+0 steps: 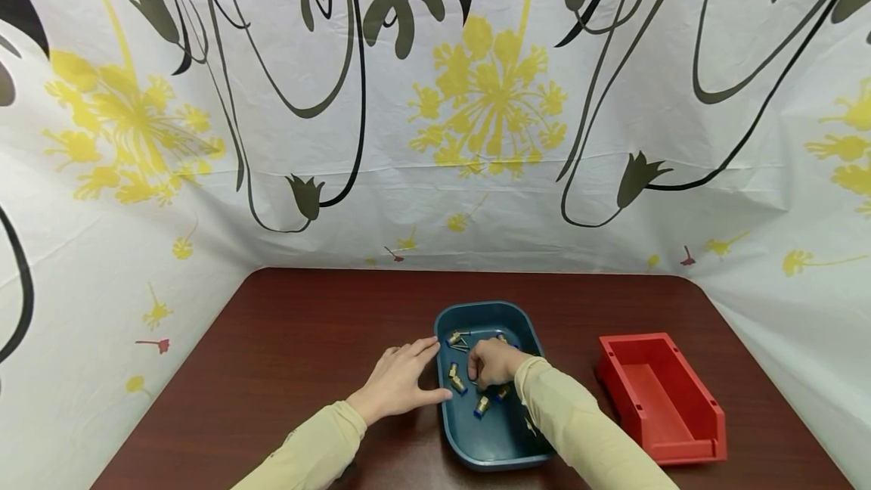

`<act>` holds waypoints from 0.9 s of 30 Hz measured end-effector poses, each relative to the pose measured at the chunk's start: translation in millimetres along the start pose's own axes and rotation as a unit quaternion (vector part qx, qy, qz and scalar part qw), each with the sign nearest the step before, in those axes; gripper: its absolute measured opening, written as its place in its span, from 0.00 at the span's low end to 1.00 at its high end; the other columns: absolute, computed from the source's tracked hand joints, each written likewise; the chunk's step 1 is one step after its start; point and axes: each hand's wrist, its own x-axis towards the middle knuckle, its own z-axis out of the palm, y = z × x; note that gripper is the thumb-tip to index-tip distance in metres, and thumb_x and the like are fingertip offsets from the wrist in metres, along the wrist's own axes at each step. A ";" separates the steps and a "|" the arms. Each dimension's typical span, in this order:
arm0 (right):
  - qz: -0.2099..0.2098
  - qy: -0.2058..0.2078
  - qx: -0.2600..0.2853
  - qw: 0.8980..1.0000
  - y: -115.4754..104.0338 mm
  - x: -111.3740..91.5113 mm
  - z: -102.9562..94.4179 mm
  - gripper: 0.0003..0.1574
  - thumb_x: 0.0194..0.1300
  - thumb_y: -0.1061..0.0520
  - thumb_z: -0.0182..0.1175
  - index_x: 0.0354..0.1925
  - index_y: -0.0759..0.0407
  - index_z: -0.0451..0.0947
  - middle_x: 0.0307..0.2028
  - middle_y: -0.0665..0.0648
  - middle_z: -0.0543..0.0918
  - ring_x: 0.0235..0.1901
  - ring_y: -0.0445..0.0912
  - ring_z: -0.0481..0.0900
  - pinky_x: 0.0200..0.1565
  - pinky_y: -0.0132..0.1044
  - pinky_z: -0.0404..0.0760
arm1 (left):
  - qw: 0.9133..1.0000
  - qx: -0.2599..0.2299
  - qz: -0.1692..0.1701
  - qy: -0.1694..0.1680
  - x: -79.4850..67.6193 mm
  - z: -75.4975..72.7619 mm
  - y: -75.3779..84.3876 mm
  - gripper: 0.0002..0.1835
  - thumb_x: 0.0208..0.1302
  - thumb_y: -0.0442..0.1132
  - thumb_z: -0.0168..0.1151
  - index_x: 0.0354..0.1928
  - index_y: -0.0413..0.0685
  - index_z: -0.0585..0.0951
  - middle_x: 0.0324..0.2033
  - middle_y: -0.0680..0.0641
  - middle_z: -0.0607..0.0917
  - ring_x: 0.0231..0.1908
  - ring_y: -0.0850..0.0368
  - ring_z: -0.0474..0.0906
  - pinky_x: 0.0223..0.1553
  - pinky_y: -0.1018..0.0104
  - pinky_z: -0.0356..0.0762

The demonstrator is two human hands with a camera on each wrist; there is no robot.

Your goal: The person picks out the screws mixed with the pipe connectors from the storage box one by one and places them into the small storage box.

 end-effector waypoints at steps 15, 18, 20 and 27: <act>0.023 0.000 0.023 0.999 5.8 0.2 1.2 0.11 0.42 0.70 0.60 0.25 0.56 0.77 0.20 0.45 0.76 0.20 0.39 0.72 0.24 0.35 0.72 | 1.000 0.002 0.001 0.002 -0.6 0.5 0.3 0.42 0.49 0.67 0.53 0.60 0.46 0.67 0.58 0.49 0.67 0.50 0.53 0.68 0.47 0.50 0.63; 0.018 0.003 0.043 0.999 5.6 -0.7 -2.8 0.10 0.44 0.70 0.60 0.26 0.58 0.77 0.21 0.49 0.77 0.21 0.40 0.72 0.25 0.35 0.72 | 1.000 -0.001 0.001 0.002 -0.7 0.2 0.1 0.42 0.50 0.67 0.53 0.60 0.46 0.67 0.58 0.49 0.66 0.51 0.53 0.68 0.47 0.50 0.63; 0.014 0.007 0.048 0.999 4.6 -1.5 -6.2 0.09 0.44 0.70 0.59 0.27 0.59 0.77 0.22 0.50 0.78 0.22 0.40 0.73 0.26 0.35 0.72 | 1.000 -0.002 0.001 0.003 -0.8 0.2 -0.1 0.42 0.50 0.67 0.53 0.60 0.46 0.67 0.58 0.49 0.66 0.51 0.53 0.68 0.47 0.50 0.63; 0.005 0.017 0.058 0.998 3.2 -3.5 -17.2 0.09 0.47 0.71 0.58 0.29 0.61 0.77 0.23 0.50 0.77 0.23 0.41 0.73 0.28 0.36 0.73 | 1.000 -0.002 0.001 0.003 -0.6 -0.1 0.1 0.42 0.50 0.67 0.53 0.60 0.46 0.67 0.58 0.49 0.67 0.50 0.53 0.68 0.47 0.50 0.63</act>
